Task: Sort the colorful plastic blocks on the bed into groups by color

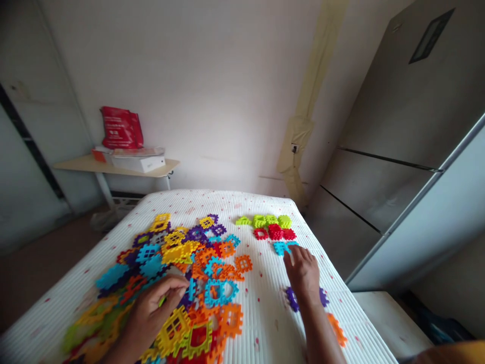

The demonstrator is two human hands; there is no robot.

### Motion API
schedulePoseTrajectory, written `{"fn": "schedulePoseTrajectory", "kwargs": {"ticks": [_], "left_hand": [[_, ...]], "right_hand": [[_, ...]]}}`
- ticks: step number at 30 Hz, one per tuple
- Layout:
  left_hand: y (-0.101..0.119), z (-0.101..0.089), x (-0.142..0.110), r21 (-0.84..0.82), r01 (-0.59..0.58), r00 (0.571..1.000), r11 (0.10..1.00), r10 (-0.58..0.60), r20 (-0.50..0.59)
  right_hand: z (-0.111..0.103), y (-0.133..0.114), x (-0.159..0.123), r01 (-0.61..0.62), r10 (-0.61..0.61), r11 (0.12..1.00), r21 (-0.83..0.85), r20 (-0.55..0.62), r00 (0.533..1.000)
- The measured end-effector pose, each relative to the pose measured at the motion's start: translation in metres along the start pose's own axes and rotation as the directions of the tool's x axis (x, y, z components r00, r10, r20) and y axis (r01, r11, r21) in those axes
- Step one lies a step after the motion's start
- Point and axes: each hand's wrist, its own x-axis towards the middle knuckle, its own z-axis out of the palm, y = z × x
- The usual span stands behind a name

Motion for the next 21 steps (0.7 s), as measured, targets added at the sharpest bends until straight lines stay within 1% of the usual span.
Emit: {"fn": "schedulePoseTrajectory", "kwargs": {"ticks": [2, 4, 6, 8, 10, 12, 14, 15, 17, 21], "left_hand": [[0.005, -0.002, 0.000, 0.007, -0.040, 0.999, 0.999, 0.040, -0.005], [0.012, -0.007, 0.001, 0.030, -0.085, 0.996, 0.996, 0.085, -0.011], [0.015, -0.016, 0.006, 0.090, -0.101, 0.994, 0.991, 0.103, -0.018], [0.014, -0.028, 0.015, 0.203, -0.089, 0.995, 0.975, 0.094, -0.014], [0.007, -0.039, 0.026, 0.365, -0.072, 0.997, 0.928, 0.072, 0.013], [-0.002, -0.048, 0.038, 0.545, -0.068, 0.997, 0.836, 0.043, 0.059], [-0.010, -0.053, 0.048, 0.664, -0.064, 0.996, 0.745, 0.003, 0.092], [-0.013, -0.054, 0.052, 0.694, -0.059, 0.995, 0.718, -0.013, 0.098], [-0.016, -0.053, 0.058, 0.713, -0.044, 0.995, 0.700, -0.032, 0.093], [-0.017, -0.049, 0.061, 0.693, -0.020, 0.996, 0.721, -0.044, 0.074]], "right_hand": [[0.008, -0.022, -0.002, 0.167, -0.168, 0.978, 0.126, -0.003, 0.986], [0.014, -0.045, -0.004, 0.279, -0.289, 0.935, 0.219, 0.018, 0.957], [0.017, -0.065, -0.007, 0.344, -0.374, 0.893, 0.290, 0.053, 0.926], [0.020, -0.080, -0.010, 0.381, -0.432, 0.864, 0.329, 0.098, 0.896], [0.023, -0.088, -0.014, 0.404, -0.473, 0.847, 0.345, 0.144, 0.869], [0.027, -0.092, -0.019, 0.419, -0.499, 0.837, 0.353, 0.174, 0.849], [0.033, -0.093, -0.022, 0.425, -0.511, 0.831, 0.360, 0.190, 0.838], [0.035, -0.093, -0.024, 0.424, -0.513, 0.830, 0.363, 0.194, 0.836], [0.038, -0.093, -0.025, 0.421, -0.512, 0.829, 0.367, 0.198, 0.836], [0.039, -0.093, -0.026, 0.424, -0.513, 0.827, 0.369, 0.187, 0.838]]}}
